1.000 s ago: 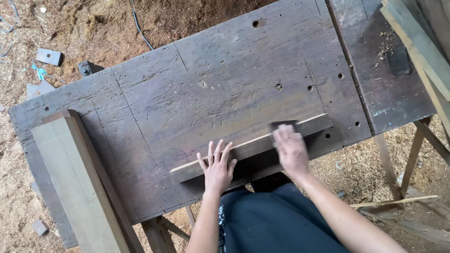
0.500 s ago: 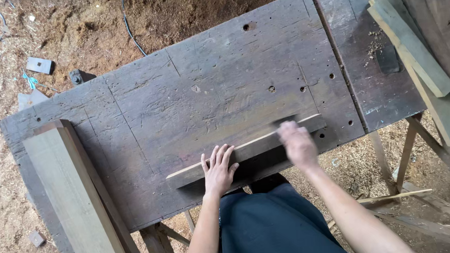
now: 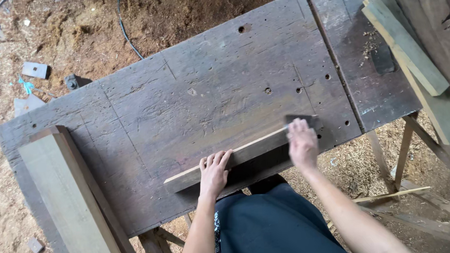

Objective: The person sands the surface and edges of a wooden board using a small piece of sandpaper held in their right hand.

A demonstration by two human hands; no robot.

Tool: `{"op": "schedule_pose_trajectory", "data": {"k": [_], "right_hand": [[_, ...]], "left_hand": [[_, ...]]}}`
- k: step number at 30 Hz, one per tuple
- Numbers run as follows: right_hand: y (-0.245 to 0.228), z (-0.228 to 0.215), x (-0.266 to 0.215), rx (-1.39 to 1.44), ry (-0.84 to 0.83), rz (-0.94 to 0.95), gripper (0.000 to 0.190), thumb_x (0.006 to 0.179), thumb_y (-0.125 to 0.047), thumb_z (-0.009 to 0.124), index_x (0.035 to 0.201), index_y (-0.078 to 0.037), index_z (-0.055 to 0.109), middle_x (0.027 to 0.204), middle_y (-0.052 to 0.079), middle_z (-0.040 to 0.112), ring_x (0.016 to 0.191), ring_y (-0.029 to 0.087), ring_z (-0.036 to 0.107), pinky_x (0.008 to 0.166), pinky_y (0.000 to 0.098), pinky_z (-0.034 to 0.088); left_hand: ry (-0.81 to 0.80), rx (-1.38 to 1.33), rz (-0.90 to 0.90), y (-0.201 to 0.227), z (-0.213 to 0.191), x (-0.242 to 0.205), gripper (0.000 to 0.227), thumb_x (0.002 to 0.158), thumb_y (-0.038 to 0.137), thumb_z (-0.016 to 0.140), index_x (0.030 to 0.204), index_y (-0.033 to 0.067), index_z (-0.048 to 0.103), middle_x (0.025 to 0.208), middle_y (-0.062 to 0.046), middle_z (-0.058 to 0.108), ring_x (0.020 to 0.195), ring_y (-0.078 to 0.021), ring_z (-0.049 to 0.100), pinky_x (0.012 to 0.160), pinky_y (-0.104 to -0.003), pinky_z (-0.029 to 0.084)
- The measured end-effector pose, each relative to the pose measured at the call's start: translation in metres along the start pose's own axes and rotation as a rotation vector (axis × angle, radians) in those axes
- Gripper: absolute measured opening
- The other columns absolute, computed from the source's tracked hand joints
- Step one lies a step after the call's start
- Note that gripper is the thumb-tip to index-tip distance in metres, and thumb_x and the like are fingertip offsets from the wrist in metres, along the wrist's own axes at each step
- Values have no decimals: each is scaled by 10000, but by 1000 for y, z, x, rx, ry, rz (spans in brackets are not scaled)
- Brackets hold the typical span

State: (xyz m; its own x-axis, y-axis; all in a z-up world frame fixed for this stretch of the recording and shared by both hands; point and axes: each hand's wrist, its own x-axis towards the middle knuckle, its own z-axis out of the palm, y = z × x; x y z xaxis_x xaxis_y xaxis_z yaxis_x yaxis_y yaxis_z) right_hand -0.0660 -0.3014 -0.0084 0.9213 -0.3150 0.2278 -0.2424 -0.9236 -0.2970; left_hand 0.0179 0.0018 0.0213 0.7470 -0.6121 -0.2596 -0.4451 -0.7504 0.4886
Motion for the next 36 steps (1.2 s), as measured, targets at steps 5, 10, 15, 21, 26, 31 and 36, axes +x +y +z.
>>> {"op": "schedule_pose_trajectory", "data": {"k": [5,10,15,21,26,31,36], "right_hand": [[-32,-1,-24,126,-150,-202,335,876,-133,653,1195,-76,739,1212,133,680,1099,307,638,917,455,504],[-13,6,-16,90,-126,88,276,1002,-171,620,1261,-85,663,1334,88,619,1208,291,595,1014,427,502],[-28,-14,-17,148,-294,-44,326,967,-212,526,1248,-107,655,1248,83,658,1163,261,625,963,398,524],[-1,-16,-9,58,-141,76,225,1025,-194,529,1168,-70,651,1198,86,644,1105,273,614,937,407,522],[-18,-22,-14,127,-49,-386,236,938,-124,568,1145,-62,662,1190,88,659,1056,276,633,874,440,516],[-17,-32,2,134,-126,88,145,1007,-151,569,1075,-68,666,1056,50,643,993,280,620,813,430,512],[-42,-36,-12,207,-287,-175,269,931,-126,539,1160,-92,675,1144,53,660,1065,258,645,880,419,525]], "left_hand": [[78,-45,-9,-1,-4,-2,740,732,37,746,1430,190,553,1345,-23,597,1268,-250,519,1075,-457,346],[84,-54,-51,-1,-6,2,702,738,109,775,1405,204,574,1332,-25,595,1270,-258,518,1073,-469,342],[112,-8,-65,8,0,-1,626,841,339,743,1414,197,533,1345,-35,561,1307,-273,465,1141,-535,264],[89,-51,-55,-1,11,-2,562,927,357,652,1455,229,510,1417,-30,541,1354,-259,445,1160,-503,222],[51,-98,-75,-3,8,2,549,910,357,666,1431,258,524,1393,-21,549,1329,-240,458,1121,-470,241],[55,-91,-76,-2,3,1,537,910,344,668,1422,258,532,1368,-23,557,1311,-239,466,1096,-462,261],[43,-98,-73,1,8,2,546,918,343,658,1436,251,510,1390,-21,544,1332,-237,457,1122,-467,263]]}}
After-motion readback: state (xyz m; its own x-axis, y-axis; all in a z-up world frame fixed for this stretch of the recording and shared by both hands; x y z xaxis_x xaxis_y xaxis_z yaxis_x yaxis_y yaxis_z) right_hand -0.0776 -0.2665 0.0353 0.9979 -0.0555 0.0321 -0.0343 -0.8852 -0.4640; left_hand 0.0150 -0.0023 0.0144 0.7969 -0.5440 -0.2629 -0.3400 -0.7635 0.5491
